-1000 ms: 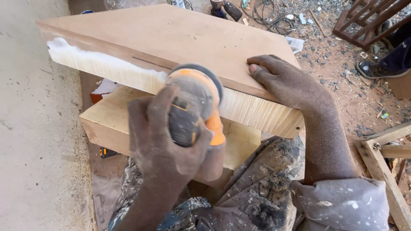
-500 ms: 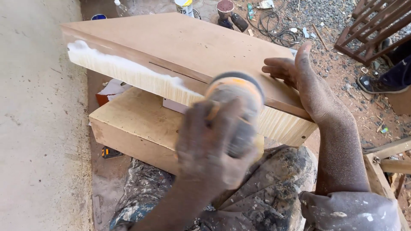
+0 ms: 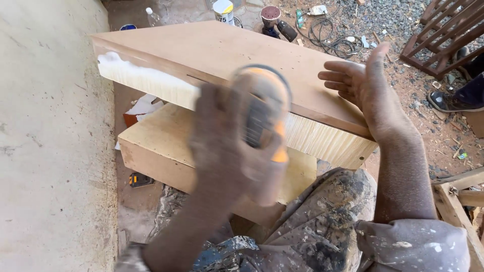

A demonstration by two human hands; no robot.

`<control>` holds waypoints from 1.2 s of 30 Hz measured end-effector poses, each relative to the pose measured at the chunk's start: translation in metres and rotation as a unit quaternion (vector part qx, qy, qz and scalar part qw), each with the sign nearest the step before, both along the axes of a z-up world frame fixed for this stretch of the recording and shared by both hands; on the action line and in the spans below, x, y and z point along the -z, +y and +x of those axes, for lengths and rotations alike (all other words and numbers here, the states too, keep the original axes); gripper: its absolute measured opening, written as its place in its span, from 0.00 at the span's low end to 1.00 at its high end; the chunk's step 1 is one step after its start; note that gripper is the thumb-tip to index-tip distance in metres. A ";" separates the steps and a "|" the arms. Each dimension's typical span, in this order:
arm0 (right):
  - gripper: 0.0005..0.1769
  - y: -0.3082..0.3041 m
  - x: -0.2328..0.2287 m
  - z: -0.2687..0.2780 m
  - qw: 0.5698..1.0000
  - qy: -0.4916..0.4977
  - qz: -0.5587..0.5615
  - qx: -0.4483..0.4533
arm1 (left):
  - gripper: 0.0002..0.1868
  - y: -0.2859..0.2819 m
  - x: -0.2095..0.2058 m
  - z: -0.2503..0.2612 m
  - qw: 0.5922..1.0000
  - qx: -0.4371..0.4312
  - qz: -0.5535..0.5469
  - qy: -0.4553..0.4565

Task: Using an electric orbital sander to smooth the surfaces and edges of a wooden furniture component.

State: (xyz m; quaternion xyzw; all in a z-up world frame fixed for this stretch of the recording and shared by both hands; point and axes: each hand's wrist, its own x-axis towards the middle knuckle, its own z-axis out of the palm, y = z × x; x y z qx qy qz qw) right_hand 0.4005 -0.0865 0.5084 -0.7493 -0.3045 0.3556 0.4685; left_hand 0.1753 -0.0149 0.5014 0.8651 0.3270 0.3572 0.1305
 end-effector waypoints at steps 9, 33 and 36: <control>0.70 -0.001 -0.006 -0.001 0.986 0.152 0.039 0.063 | 0.47 -0.072 0.018 0.025 0.989 0.084 0.122 -0.006; 0.43 0.011 0.013 -0.005 0.902 -0.281 -0.301 -0.131 | 0.35 -0.015 0.036 -0.014 0.994 -0.006 0.060 -0.087; 0.43 0.007 0.033 0.009 0.898 -0.306 -0.261 -0.176 | 0.36 -0.026 0.039 -0.011 0.995 0.036 0.066 -0.065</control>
